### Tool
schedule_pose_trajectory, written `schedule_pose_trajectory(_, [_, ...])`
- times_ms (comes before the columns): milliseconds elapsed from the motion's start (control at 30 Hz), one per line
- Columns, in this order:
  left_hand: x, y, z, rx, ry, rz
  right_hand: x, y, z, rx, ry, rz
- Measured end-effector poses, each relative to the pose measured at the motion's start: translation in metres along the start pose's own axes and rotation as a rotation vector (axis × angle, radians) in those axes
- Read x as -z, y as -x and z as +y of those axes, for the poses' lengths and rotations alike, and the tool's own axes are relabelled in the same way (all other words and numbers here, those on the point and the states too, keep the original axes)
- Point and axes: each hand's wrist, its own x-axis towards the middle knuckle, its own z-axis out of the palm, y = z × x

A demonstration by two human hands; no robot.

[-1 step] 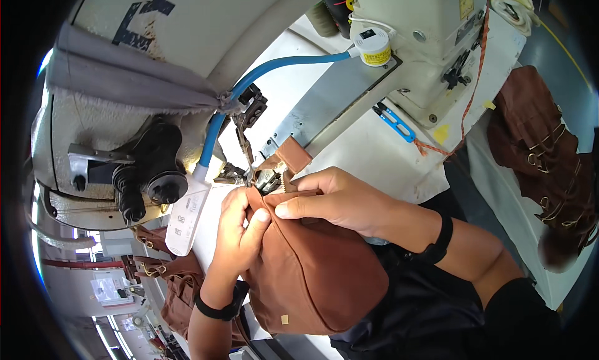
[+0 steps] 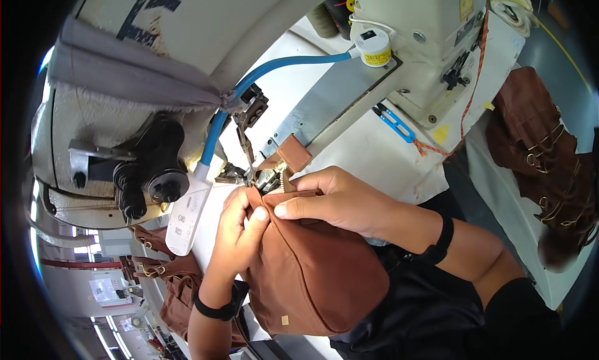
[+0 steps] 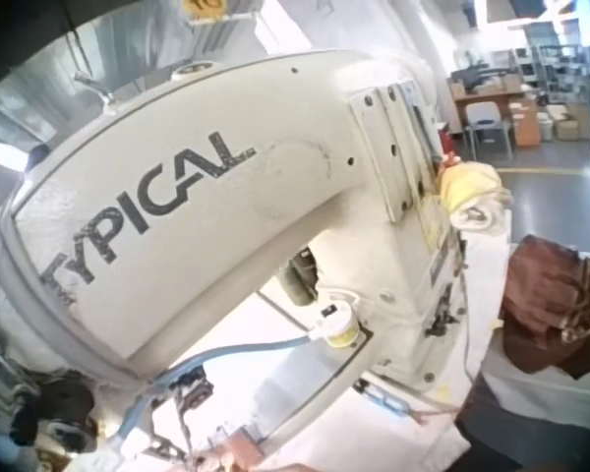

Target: The person sews a zipper onto a brown leather bag using an industrial sewing machine. They align the zipper, guide the bag under the needle, and stitch along the edge. The person repeats this process on multiple bags, inspecting the stitching and adjusting the zipper as needed.

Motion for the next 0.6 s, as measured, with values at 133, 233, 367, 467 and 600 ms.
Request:
schedule_pose_trajectory(133, [-0.005,-0.010,0.004,0.065,0.287,-0.034,-0.008,-0.002,-0.001,0.179,0.229,0.082])
schedule_pose_trajectory(233, [0.003,-0.014,-0.009,-0.146,0.002,-0.030,-0.013,0.001,-0.005,0.136,0.249,0.100])
schedule_pose_trajectory(367, [0.006,-0.018,-0.008,-0.196,-0.094,-0.105,-0.016,0.003,-0.012,0.093,0.247,0.143])
schedule_pose_trajectory(467, [0.006,-0.016,0.002,-0.074,-0.052,-0.156,-0.013,0.003,-0.013,0.020,0.324,0.207])
schedule_pose_trajectory(600, [0.001,-0.019,-0.003,-0.238,-0.227,-0.005,-0.009,0.001,-0.010,0.022,0.351,0.225])
